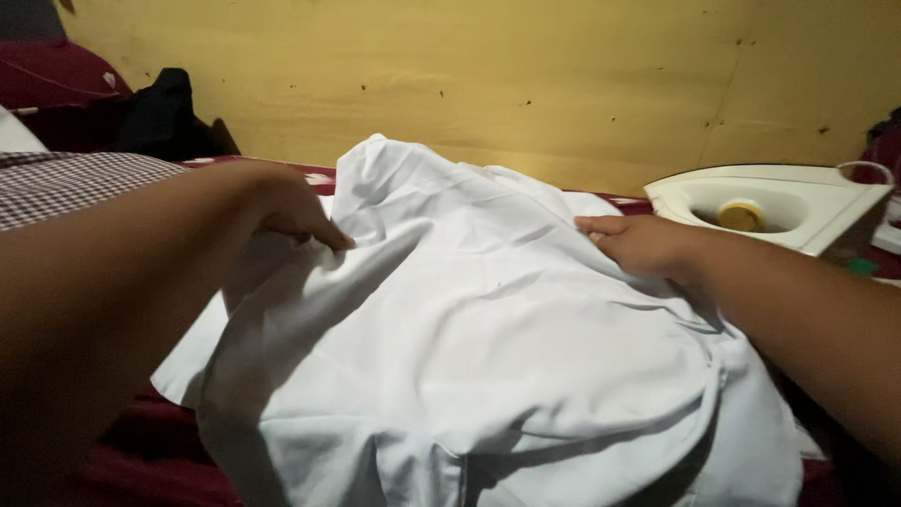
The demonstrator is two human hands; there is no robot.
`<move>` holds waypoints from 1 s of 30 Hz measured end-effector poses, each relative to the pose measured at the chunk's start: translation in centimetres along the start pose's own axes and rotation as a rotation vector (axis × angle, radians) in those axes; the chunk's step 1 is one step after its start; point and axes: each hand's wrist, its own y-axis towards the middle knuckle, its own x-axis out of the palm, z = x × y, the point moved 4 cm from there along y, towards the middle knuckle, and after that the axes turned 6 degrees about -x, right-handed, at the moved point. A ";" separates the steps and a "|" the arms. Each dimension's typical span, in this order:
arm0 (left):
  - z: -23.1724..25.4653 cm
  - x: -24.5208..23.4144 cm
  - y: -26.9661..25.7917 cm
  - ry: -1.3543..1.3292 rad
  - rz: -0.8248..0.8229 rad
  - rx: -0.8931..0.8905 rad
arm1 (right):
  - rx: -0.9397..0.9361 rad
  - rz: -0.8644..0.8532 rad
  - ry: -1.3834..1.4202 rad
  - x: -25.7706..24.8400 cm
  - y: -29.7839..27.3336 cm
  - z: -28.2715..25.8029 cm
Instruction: The person irons a white shirt on a bed, repeatedly smoothing the fabric with an electric iron and adjusting the shirt between passes. The person handles the shirt and iron throughout, focusing on different sections of the garment.
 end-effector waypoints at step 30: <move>4.9 6.9 -14.9 0.206 0.475 0.346 | 0.230 0.253 -0.697 -16.3 2.0 7.6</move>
